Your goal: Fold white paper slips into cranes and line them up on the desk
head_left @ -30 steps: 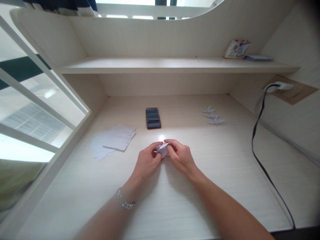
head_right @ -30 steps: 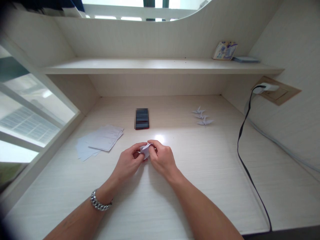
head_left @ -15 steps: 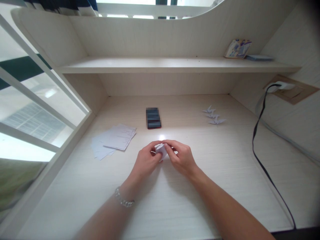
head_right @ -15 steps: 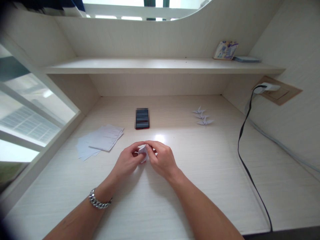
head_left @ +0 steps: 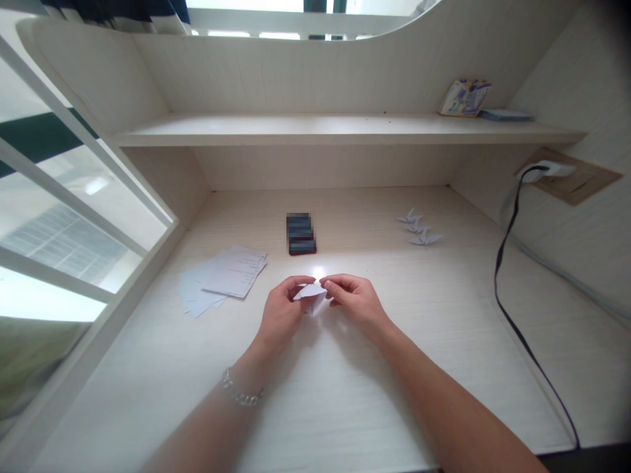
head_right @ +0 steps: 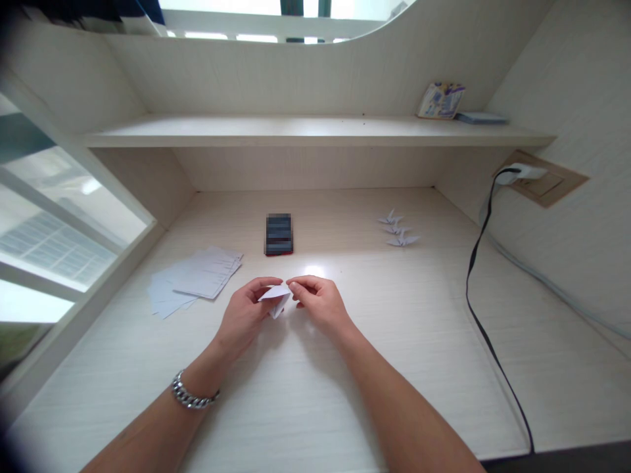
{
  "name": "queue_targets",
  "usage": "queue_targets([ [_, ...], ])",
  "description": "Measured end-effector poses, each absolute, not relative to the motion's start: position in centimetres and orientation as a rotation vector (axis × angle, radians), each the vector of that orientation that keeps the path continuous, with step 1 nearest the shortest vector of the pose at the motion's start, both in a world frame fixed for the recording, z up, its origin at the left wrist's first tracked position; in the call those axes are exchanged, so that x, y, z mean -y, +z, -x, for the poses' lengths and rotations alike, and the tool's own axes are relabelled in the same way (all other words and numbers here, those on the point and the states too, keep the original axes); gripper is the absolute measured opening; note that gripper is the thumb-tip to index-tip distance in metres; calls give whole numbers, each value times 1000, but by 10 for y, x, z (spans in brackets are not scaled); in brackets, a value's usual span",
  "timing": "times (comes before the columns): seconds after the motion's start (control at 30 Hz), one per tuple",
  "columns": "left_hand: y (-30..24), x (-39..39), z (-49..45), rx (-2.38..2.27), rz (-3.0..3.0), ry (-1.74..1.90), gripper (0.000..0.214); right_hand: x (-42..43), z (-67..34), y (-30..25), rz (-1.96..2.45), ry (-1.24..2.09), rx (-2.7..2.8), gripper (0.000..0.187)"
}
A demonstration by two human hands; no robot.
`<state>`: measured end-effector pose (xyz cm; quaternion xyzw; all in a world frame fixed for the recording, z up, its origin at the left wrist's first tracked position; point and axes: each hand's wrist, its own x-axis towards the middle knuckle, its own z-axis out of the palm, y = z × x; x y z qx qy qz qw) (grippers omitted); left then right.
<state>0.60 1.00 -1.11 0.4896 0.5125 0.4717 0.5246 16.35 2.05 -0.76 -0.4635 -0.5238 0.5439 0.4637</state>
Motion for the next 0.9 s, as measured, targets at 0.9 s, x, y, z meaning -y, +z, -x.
queue_targets([
  [0.9,-3,-7,-5,-1196,-1317,1058,34,-19,-169,-4,1009,1587,1231,28],
])
